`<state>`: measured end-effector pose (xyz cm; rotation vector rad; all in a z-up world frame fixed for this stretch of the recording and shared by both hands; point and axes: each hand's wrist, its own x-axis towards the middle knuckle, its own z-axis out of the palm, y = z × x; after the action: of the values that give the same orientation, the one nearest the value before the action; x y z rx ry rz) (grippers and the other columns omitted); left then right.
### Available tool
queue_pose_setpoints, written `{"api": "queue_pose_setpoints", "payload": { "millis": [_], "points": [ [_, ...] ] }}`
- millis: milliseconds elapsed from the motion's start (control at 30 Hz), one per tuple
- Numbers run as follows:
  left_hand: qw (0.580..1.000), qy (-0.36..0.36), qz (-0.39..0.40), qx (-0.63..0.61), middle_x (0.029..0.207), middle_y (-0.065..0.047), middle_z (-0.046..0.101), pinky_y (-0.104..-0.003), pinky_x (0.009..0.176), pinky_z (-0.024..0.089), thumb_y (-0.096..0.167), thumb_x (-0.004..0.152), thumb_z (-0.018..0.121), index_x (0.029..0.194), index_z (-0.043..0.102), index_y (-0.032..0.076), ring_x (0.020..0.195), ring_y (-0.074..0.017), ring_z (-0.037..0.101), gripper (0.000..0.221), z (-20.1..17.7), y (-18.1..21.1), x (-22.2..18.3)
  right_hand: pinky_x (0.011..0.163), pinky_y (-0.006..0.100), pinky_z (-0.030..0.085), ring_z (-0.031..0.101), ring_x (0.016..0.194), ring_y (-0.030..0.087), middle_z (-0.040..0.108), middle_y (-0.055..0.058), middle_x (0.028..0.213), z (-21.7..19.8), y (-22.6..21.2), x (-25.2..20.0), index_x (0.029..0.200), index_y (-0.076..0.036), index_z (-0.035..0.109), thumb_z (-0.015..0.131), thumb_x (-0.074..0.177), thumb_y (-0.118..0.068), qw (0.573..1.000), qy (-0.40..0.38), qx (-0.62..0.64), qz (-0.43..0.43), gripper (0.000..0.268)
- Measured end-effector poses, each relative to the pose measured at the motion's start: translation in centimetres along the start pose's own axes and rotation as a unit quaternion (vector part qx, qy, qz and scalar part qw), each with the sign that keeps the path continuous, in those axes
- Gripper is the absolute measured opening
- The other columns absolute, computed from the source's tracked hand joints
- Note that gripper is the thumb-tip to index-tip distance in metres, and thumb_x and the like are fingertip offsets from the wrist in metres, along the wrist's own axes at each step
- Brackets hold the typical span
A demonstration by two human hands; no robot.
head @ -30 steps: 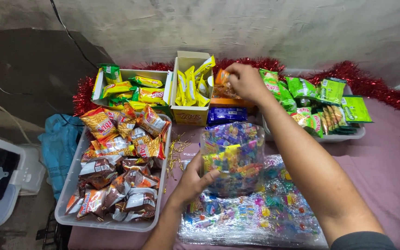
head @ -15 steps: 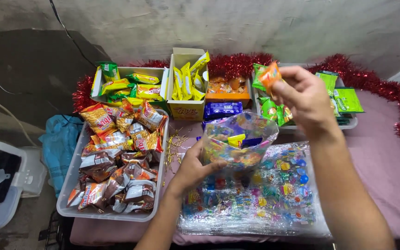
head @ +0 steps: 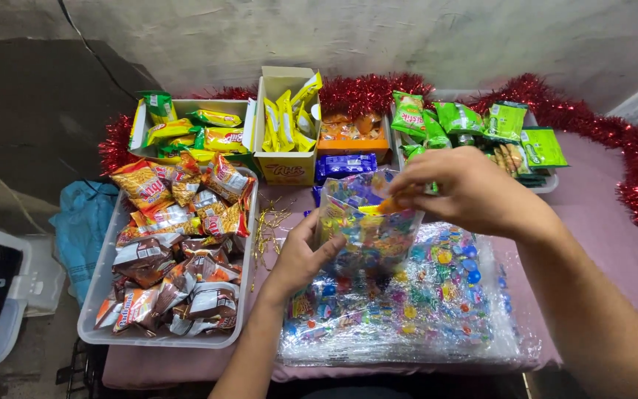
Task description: Packing various small snack packets into a clear plastic bag to create a variety pack.
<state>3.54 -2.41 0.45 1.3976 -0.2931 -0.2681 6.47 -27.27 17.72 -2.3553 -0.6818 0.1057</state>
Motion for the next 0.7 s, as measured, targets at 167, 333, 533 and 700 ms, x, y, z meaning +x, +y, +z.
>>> {"api": "queue_pose_setpoints", "payload": {
  "millis": [167,333,533,700],
  "points": [
    [1.000,0.007,0.006,0.013,0.123,-0.014,0.070,-0.040,0.104,0.050,0.033,0.092,0.073,0.143,0.055,0.005,0.116,-0.0193,0.062,0.060,0.6,0.6,-0.2,0.077,0.037,0.061,0.078,0.080,0.026,0.082,0.007,0.084,-0.2,-1.7,3.0,0.094,-0.015,0.085,0.079,0.083,-0.011,0.983,-0.160,-0.076,0.046,0.013],
    [1.000,0.012,0.002,0.021,0.126,-0.018,0.069,-0.044,0.105,0.049,0.036,0.093,0.071,0.145,0.053,0.004,0.118,-0.0230,0.063,0.064,0.9,1.2,-0.7,0.076,0.038,0.062,0.079,0.079,0.026,0.082,0.008,0.085,1.5,0.0,5.7,0.093,-0.016,0.086,0.080,0.080,-0.015,0.967,-0.229,-0.094,0.066,0.014],
    [1.000,0.003,-0.006,0.012,0.123,-0.015,0.070,-0.042,0.105,0.049,0.035,0.095,0.069,0.146,0.054,0.006,0.116,-0.0209,0.062,0.060,0.6,1.0,-1.0,0.080,0.039,0.061,0.078,0.082,0.028,0.082,0.010,0.086,2.6,0.5,6.1,0.093,-0.017,0.087,0.079,0.082,-0.016,0.960,-0.244,-0.095,0.096,0.014],
    [1.000,0.006,-0.004,0.021,0.125,-0.018,0.070,-0.044,0.105,0.050,0.032,0.097,0.065,0.147,0.053,0.004,0.117,-0.0237,0.063,0.058,0.3,0.6,-0.5,0.080,0.037,0.062,0.077,0.081,0.024,0.082,0.008,0.085,1.9,0.9,6.0,0.094,-0.017,0.085,0.081,0.083,-0.019,0.964,-0.227,-0.075,0.119,0.012]
  ]
}}
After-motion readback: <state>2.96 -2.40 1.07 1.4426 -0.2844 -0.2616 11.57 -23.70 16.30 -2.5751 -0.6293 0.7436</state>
